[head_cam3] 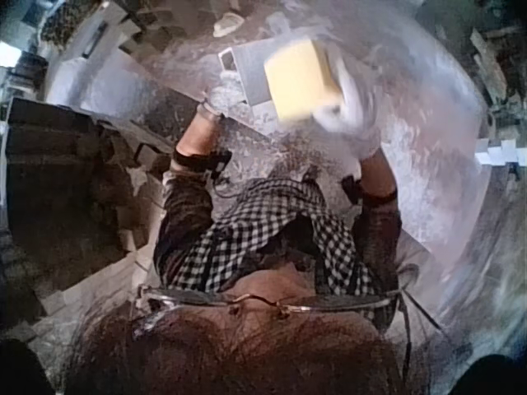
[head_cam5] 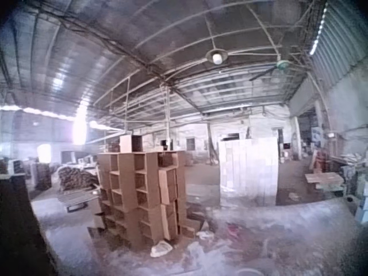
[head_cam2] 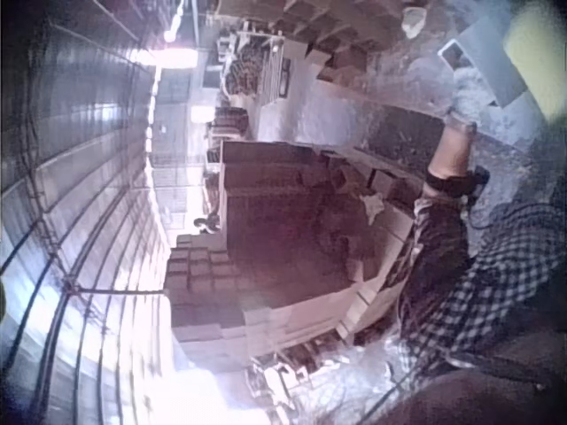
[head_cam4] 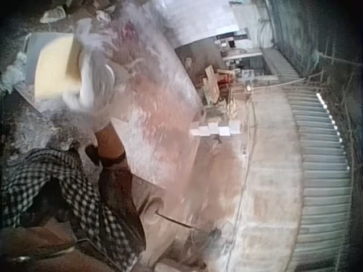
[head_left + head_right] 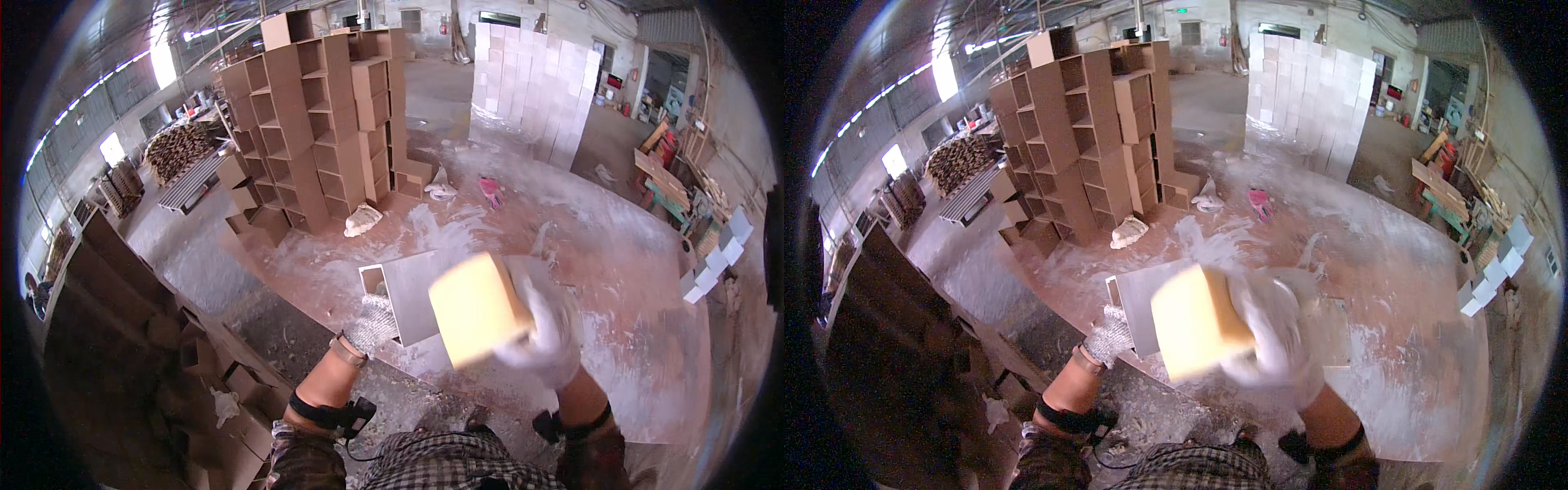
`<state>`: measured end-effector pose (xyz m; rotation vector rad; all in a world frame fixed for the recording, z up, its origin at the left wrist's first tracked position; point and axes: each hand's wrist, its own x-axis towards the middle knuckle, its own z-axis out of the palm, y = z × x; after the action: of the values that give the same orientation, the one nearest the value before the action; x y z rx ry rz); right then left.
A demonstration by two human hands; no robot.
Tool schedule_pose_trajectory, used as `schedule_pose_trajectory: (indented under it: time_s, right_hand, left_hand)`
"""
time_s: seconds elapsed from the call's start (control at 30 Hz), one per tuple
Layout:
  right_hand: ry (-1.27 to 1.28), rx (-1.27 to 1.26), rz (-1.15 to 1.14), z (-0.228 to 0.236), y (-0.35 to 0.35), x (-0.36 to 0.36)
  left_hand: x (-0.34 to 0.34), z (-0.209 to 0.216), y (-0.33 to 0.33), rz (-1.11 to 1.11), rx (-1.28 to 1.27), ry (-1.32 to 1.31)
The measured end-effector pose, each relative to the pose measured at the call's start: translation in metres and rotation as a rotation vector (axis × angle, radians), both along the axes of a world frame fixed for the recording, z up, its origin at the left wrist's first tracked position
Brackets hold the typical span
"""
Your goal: The person cleans small wooden blocks by wiping them with a white cloth and a yellow sponge. The person repeatedly picks up blocks, wipes all sides, and places them on a stack. The person also wipes the work table with a pink cloth.
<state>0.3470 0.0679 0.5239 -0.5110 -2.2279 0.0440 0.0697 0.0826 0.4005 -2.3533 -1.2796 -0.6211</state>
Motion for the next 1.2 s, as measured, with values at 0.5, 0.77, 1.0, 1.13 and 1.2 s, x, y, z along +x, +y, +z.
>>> schedule_pose_trajectory:
  time_s: [0.5, 0.77, 1.0, 1.13, 1.2]
  right_hand:
    - [-0.159, -0.372, 0.049, -0.059, -0.023, 0.020]
    - [-0.389, 0.524, -0.348, -0.044, -0.004, 0.005]
    - [-0.179, -0.006, -0.226, -0.066, -0.016, 0.004]
    - [-0.266, 0.708, -0.200, -0.036, -0.036, -0.001]
    - [-0.416, 0.479, -0.034, -0.036, -0.043, -0.002]
  left_hand:
    - [-0.009, 0.021, 0.019, -0.160, -0.413, -0.416]
    - [0.040, 0.032, -0.007, -0.041, -0.697, -0.065]
    - [0.027, -0.004, -0.011, -0.242, -0.539, -0.370]
    - [0.013, 0.004, 0.005, -0.260, -0.606, -0.464]
    - [-0.002, 0.017, 0.007, -0.247, -0.615, -0.476]
